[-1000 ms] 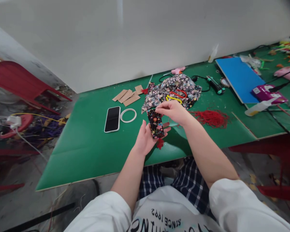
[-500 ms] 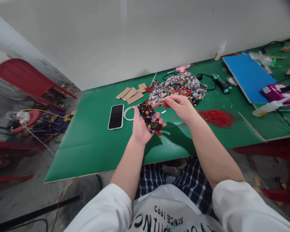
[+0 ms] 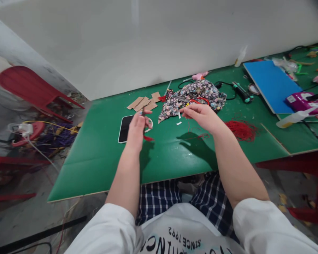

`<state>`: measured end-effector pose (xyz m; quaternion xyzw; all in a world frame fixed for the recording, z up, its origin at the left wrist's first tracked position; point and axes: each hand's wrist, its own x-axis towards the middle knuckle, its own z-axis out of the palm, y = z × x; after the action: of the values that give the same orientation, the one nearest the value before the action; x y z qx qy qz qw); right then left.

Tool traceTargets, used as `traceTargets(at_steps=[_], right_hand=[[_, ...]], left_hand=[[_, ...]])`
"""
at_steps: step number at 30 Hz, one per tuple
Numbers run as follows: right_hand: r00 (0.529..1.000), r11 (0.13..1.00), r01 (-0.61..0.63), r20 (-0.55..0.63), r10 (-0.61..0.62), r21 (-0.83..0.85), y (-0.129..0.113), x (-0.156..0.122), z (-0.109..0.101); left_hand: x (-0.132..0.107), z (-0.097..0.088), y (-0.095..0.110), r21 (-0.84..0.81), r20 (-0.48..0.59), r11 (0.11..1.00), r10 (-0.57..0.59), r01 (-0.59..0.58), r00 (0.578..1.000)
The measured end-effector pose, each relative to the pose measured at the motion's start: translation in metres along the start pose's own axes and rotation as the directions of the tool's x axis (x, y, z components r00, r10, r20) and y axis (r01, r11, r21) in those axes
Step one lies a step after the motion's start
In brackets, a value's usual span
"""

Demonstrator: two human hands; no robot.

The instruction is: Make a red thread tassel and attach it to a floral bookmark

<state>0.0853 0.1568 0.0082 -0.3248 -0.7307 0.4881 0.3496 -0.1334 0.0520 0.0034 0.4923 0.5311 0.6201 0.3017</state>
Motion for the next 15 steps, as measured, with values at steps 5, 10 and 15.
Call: traceTargets(at_steps=[5, 10, 15], right_hand=[[0.995, 0.990, -0.057, -0.073, 0.067, 0.130, -0.003, -0.001, -0.007], [0.981, 0.985, -0.145, 0.143, 0.132, 0.089, 0.005, 0.000, 0.019], [0.930, 0.963, -0.225, 0.262, 0.258, -0.148, 0.037, 0.004, 0.044]], left_hand=[[0.005, -0.022, 0.014, 0.722, -0.052, 0.673, 0.288, -0.163, 0.956], [-0.007, 0.022, -0.010, 0.894, 0.325, 0.319, 0.024, -0.315, 0.945], [-0.016, 0.043, -0.040, 0.905, 0.388, 0.234, -0.116, -0.354, 0.914]])
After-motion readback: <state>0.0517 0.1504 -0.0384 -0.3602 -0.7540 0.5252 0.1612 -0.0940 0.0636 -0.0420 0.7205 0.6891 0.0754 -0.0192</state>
